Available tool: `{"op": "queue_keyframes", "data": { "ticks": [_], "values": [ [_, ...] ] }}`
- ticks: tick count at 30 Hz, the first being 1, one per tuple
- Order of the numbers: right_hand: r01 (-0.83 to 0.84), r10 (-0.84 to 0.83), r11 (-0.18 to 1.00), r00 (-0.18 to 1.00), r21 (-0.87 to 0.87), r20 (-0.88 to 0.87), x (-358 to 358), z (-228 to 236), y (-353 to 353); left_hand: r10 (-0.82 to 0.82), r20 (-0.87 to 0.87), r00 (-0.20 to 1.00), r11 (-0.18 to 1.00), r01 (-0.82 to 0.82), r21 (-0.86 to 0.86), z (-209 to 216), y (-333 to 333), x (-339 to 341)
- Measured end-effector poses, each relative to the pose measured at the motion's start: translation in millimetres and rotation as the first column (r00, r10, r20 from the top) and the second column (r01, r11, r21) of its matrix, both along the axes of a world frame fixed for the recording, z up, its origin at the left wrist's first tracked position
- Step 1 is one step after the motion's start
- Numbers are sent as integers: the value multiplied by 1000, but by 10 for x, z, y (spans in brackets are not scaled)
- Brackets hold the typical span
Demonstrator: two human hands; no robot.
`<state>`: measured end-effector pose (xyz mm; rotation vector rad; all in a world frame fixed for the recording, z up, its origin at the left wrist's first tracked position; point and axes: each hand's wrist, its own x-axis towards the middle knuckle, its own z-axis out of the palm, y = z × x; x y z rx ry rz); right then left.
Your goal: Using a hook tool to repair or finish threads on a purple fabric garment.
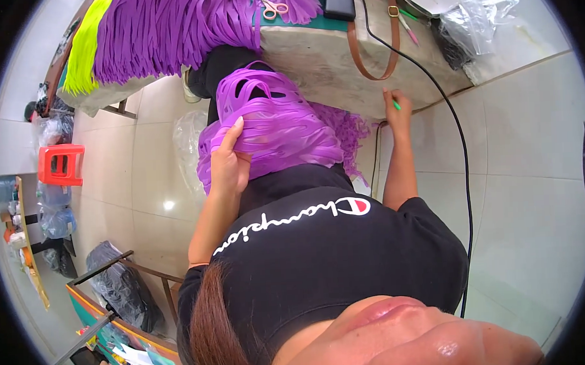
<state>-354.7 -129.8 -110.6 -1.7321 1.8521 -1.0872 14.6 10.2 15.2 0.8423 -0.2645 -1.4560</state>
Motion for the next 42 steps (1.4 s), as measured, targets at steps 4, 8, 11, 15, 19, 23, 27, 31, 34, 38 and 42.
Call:
{"op": "queue_keyframes", "data": {
  "ticks": [4, 8, 11, 15, 19, 23, 27, 31, 34, 38, 42],
  "values": [
    [245, -216, 926, 968, -287, 129, -270, 239, -68, -23, 26, 999, 999, 24, -21, -45, 13, 17],
    [363, -308, 849, 931, -384, 197, -293, 659, -190, -66, 59, 996, 996, 69, -53, -62, 15, 6],
    [398, -233, 807, 893, -435, 385, -209, 867, -294, -59, 67, 996, 994, 65, -90, -122, 18, 21],
    [341, -145, 854, 882, -392, 449, 61, 978, -312, -93, 17, 996, 986, 94, -138, -92, 29, 39],
    [290, -110, 842, 918, -454, 382, 201, 902, -276, -34, 38, 999, 994, 38, -103, -61, 0, 20],
    [285, -81, 857, 898, -430, 433, 351, 854, -203, -16, 56, 998, 992, 23, -125, -40, 14, 29],
    [264, -107, 887, 915, -378, 389, 311, 872, -169, -22, 33, 999, 993, 26, -113, -60, 22, 42],
    [237, -83, 832, 947, -502, 309, 268, 867, -232, -17, 151, 988, 992, 35, -122, -71, 7, 18],
    [211, -61, 818, 957, -535, 284, 355, 1015, -208, -18, 175, 984, 994, 37, -107, -64, -17, -7],
    [67, -40, 751, 998, -657, 57, 227, 1093, -672, 12, 178, 984, 995, 5, -95, -76, -23, -42],
    [-312, -122, 633, 864, -709, -489, 112, 1330, -1546, -41, 133, 990, 994, 54, -97, -25, -39, -51]
  ]
}}
